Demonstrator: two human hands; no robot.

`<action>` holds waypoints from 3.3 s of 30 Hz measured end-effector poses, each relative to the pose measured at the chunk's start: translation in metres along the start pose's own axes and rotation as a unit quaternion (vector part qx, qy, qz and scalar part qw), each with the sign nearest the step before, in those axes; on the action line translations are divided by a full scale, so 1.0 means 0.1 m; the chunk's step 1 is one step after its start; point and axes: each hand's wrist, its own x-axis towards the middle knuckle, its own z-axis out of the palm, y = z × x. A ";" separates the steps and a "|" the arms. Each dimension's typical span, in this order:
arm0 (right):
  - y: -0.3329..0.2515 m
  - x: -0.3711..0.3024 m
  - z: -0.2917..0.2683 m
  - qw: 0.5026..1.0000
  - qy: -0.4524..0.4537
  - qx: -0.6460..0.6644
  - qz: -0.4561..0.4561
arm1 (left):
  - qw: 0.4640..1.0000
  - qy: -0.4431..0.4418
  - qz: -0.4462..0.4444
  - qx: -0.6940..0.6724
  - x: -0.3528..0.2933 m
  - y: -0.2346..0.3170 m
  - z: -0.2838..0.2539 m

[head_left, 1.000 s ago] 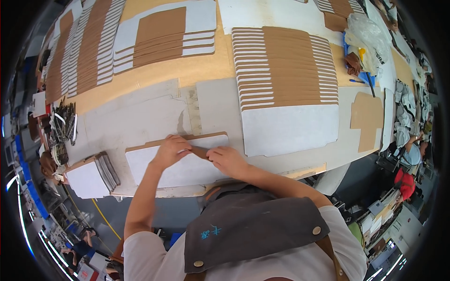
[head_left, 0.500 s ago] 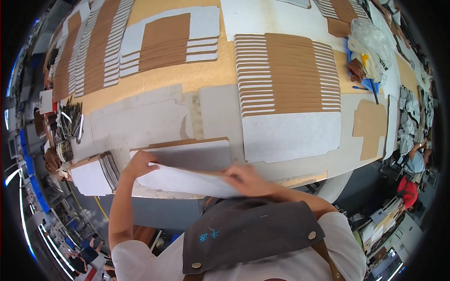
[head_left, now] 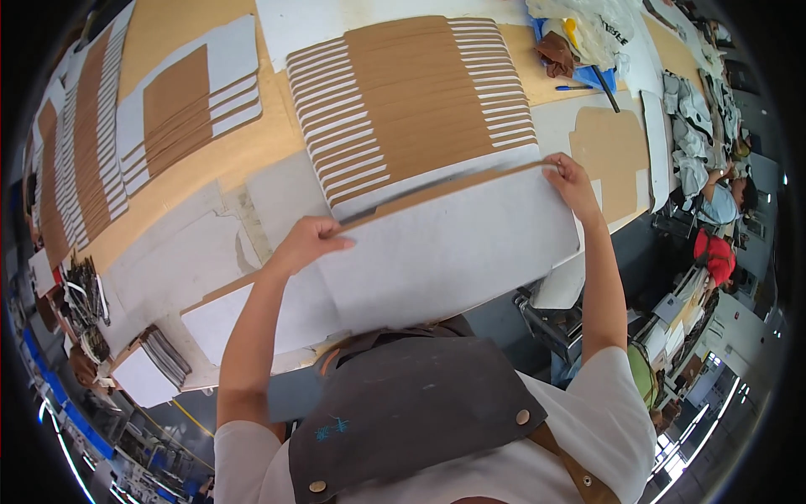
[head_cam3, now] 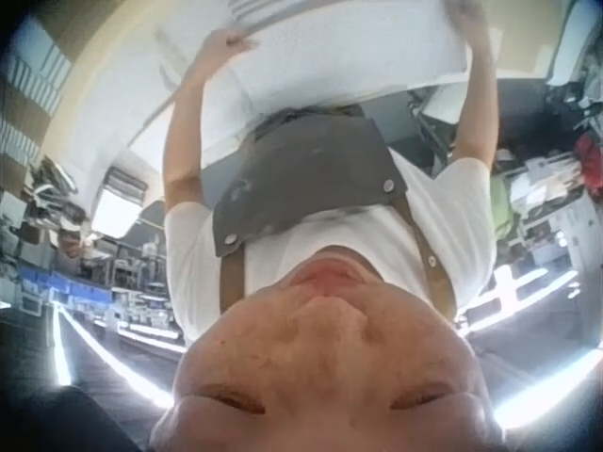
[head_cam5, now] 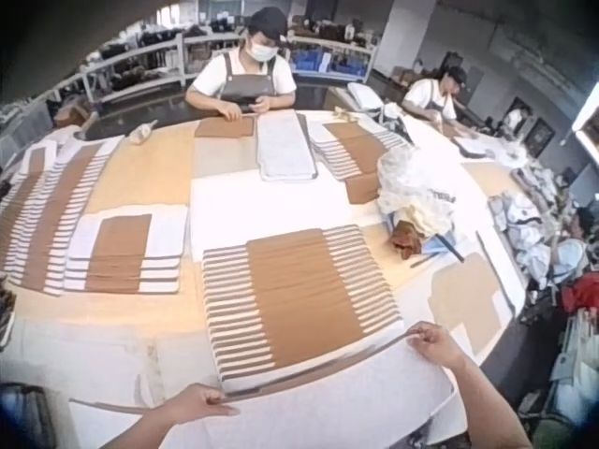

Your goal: Applying reinforcement sheets to leather components for bag or wallet assembly.

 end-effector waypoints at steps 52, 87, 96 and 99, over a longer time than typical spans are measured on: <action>0.79 0.43 0.01 0.981 0.164 -0.090 0.055 | 0.941 0.332 -0.065 0.002 0.30 -0.18 0.37; 0.44 0.24 0.81 0.775 0.253 -0.576 -0.068 | 0.901 0.414 0.034 0.127 0.04 -0.52 0.35; -0.32 -0.48 2.85 0.927 -0.098 -0.164 -0.324 | 0.875 0.340 0.121 0.324 -0.54 -0.89 0.24; -0.39 -0.65 3.37 0.921 -0.118 -0.188 -0.321 | 0.880 0.336 0.111 0.316 -0.52 -0.91 0.23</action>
